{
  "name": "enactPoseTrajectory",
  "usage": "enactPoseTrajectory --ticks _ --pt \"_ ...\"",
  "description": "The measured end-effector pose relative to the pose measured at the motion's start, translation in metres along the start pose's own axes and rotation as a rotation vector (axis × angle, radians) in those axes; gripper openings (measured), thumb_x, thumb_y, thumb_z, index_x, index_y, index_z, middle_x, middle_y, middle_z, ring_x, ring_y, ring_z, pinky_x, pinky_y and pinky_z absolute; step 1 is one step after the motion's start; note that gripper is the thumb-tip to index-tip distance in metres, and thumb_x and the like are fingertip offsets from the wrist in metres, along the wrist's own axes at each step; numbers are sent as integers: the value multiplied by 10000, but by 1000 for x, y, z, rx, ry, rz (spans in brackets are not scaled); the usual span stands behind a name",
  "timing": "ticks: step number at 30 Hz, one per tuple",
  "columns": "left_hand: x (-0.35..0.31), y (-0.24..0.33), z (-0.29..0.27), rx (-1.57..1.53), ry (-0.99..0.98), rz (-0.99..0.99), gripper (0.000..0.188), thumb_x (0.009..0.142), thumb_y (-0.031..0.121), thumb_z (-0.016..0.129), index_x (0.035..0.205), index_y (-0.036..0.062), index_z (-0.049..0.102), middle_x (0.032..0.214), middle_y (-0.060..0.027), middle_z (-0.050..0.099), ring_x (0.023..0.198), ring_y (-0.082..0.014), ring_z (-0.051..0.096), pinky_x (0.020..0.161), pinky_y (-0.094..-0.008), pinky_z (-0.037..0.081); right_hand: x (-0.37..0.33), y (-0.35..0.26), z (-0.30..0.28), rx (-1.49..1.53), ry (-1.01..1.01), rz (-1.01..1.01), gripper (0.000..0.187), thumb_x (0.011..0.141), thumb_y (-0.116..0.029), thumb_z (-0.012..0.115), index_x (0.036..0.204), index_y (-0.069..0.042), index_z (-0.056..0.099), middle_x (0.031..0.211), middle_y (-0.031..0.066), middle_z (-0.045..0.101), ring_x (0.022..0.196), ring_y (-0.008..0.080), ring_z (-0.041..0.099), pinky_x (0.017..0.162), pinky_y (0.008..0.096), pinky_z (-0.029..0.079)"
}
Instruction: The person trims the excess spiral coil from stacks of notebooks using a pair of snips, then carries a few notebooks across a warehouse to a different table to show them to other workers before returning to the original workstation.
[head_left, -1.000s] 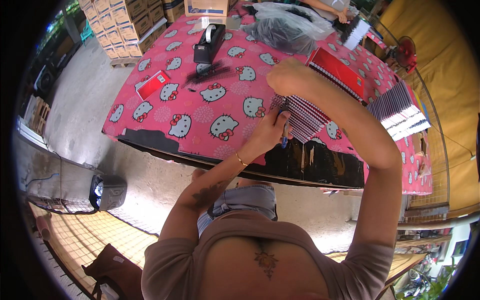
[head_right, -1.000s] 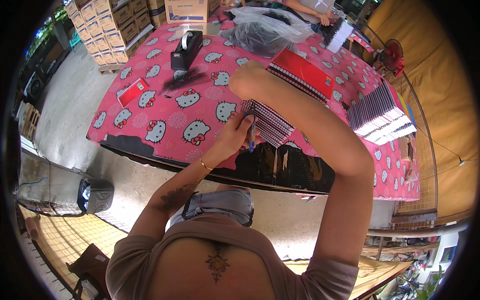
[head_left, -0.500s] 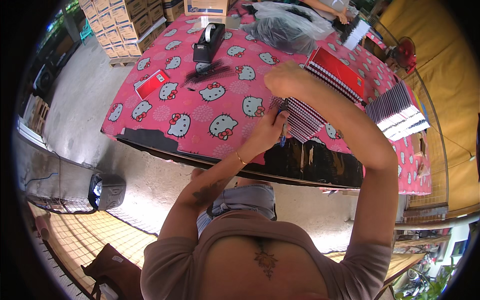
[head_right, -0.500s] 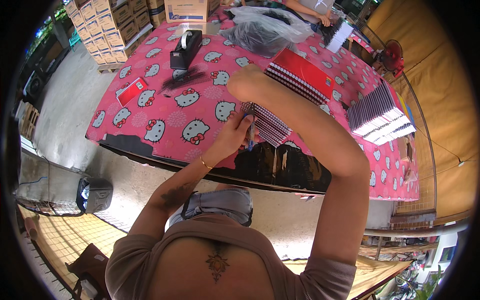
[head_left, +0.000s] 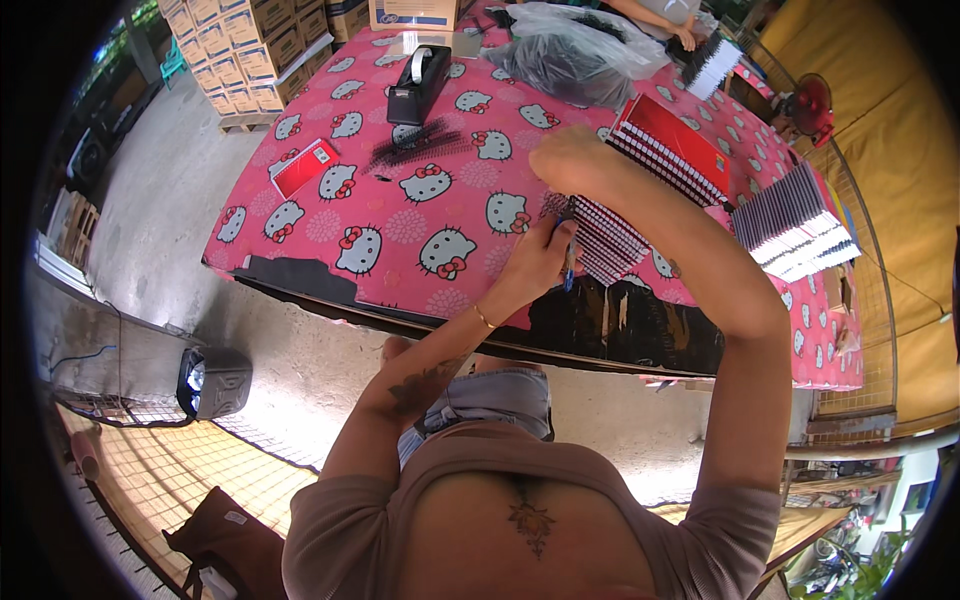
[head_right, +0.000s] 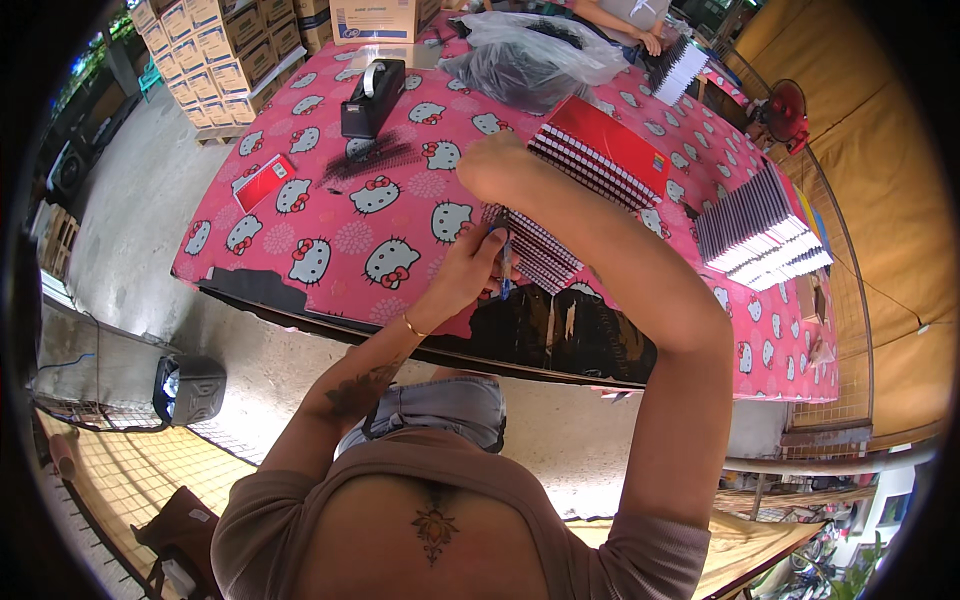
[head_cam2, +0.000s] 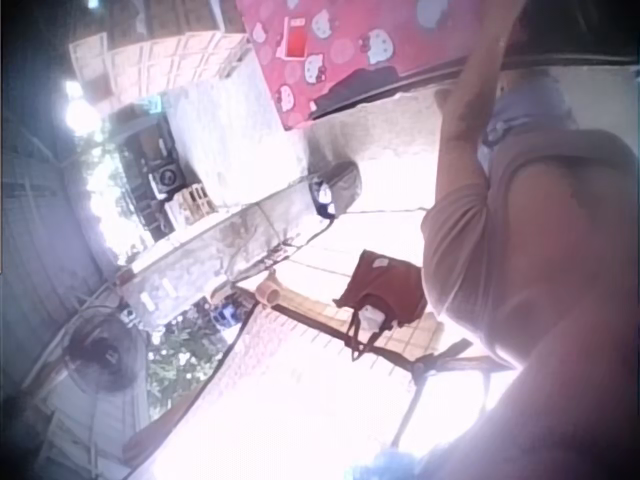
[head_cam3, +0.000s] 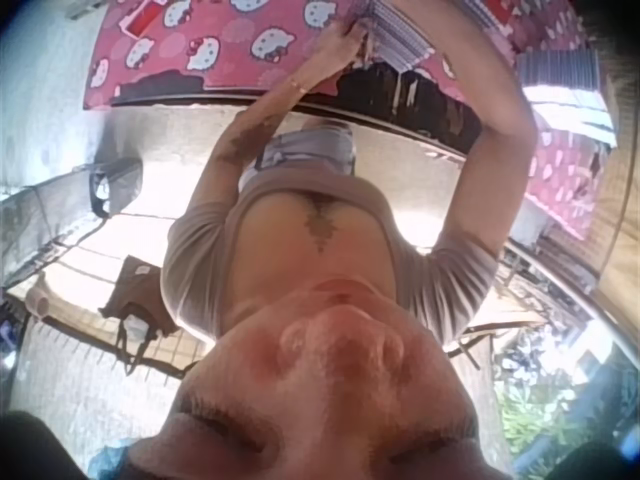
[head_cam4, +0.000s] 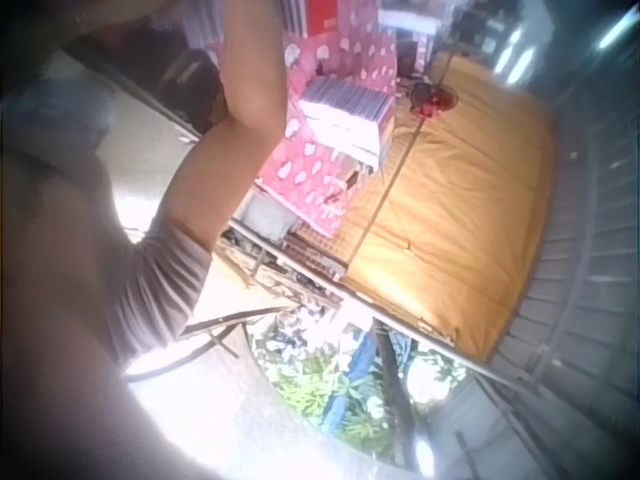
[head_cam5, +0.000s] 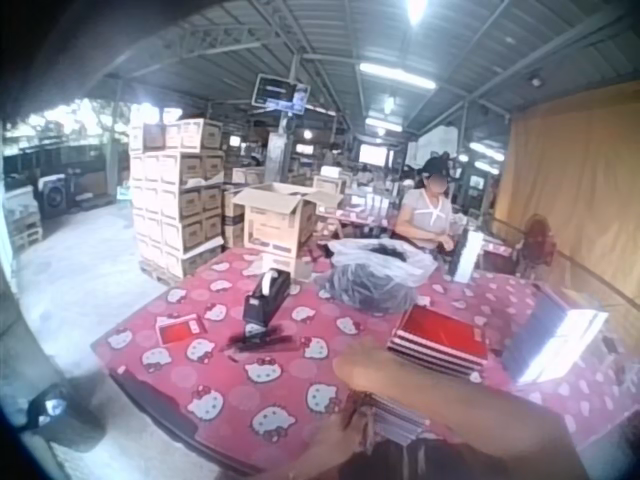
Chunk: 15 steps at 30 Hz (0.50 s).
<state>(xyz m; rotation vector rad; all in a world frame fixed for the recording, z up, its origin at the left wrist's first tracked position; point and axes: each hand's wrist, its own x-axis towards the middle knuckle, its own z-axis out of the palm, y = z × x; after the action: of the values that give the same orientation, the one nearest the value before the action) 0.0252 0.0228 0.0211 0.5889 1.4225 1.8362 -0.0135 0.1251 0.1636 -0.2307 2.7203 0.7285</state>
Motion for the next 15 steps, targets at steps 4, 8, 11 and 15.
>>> enactPoseTrajectory --ticks 4,8,11,15 --pt "-3 5 3 -24 17 -15 307 1011 301 448 1079 11 521 765 -79 645 627 -172 683 472 -272 502 -1 2 2 15 -4 -2 194 823 -150 624 958 -84 747 1005 104 728 955 247 699 760 404 545" --pt "6 2 -4 64 4 32 305 1023 300 434 1062 4 495 772 -85 623 652 -194 688 480 -284 530 0 0 0 6 -9 -4 202 827 -143 616 969 -84 747 1018 109 726 963 249 697 759 397 546" --pt "6 6 -4 90 -6 63 296 1027 290 424 1061 5 495 742 -85 610 587 -179 656 481 -288 529 0 1 0 -2 -12 -11 209 830 -136 609 978 -81 746 1026 116 724 971 257 695 767 398 548" --pt "-5 5 0 74 -50 51 288 1030 280 420 1062 2 489 734 -85 603 549 -172 634 465 -284 516 2 2 7 43 5 24 221 827 -112 601 989 -61 742 1034 139 717 971 281 694 776 413 553"
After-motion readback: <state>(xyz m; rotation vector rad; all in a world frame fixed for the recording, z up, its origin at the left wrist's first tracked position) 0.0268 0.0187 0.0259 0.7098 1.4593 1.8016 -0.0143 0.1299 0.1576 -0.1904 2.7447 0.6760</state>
